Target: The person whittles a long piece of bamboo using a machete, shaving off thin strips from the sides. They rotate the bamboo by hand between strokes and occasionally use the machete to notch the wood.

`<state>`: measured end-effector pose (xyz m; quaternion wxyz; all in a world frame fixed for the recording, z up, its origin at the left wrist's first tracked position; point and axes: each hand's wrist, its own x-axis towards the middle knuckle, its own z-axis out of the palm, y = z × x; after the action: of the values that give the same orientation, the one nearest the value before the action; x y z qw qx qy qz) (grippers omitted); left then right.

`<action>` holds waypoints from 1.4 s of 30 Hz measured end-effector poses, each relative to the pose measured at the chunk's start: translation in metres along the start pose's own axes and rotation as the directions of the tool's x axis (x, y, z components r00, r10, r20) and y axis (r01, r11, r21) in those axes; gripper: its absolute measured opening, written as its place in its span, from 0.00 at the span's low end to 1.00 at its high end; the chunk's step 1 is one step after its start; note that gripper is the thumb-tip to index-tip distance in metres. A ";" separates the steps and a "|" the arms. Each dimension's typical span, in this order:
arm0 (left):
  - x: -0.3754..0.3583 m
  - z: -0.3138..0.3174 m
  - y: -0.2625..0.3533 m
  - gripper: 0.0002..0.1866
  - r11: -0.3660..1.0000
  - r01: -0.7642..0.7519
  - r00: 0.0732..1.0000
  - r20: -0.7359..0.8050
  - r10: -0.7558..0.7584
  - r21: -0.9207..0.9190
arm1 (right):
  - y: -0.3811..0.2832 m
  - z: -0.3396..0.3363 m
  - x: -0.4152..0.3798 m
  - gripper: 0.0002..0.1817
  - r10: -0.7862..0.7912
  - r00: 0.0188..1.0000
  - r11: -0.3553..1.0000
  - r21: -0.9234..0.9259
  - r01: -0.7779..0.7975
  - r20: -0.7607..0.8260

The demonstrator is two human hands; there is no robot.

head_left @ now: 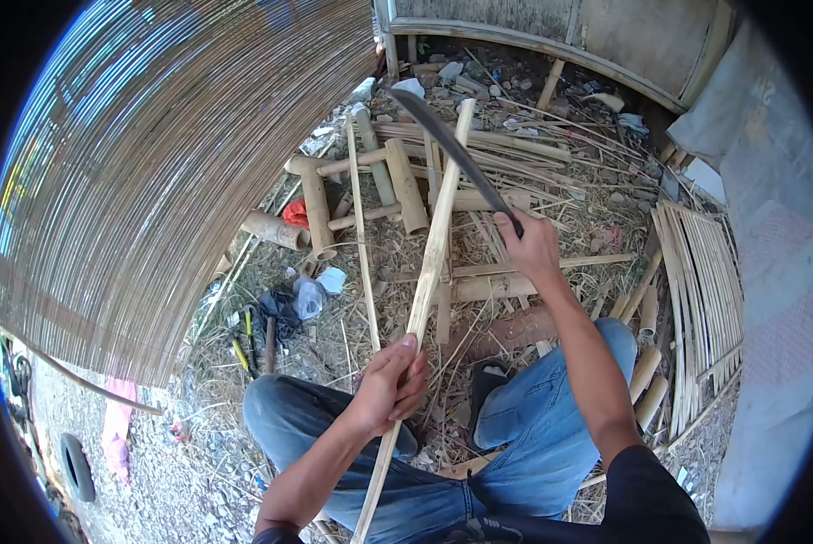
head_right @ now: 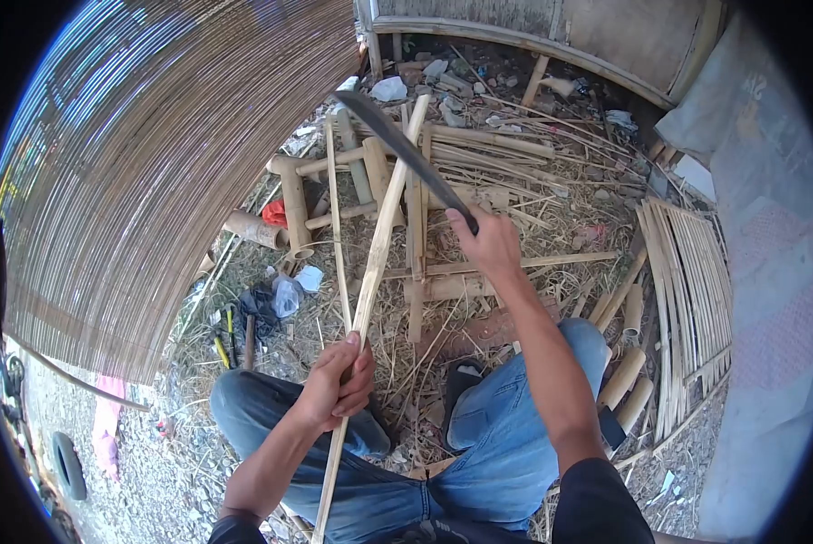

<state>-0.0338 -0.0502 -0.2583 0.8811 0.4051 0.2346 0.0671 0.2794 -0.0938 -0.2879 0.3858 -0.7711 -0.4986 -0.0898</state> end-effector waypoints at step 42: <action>0.005 -0.010 0.015 0.18 0.991 -0.130 0.990 0.058 0.132 -0.034 | -0.034 -0.008 -0.023 0.28 -0.158 0.987 0.872 0.473 0.128 0.023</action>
<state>-0.0331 -0.0315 -0.2545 0.8874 0.4082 0.1798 0.1163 0.2417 -0.1085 -0.2772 0.5378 -0.6180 -0.5727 0.0290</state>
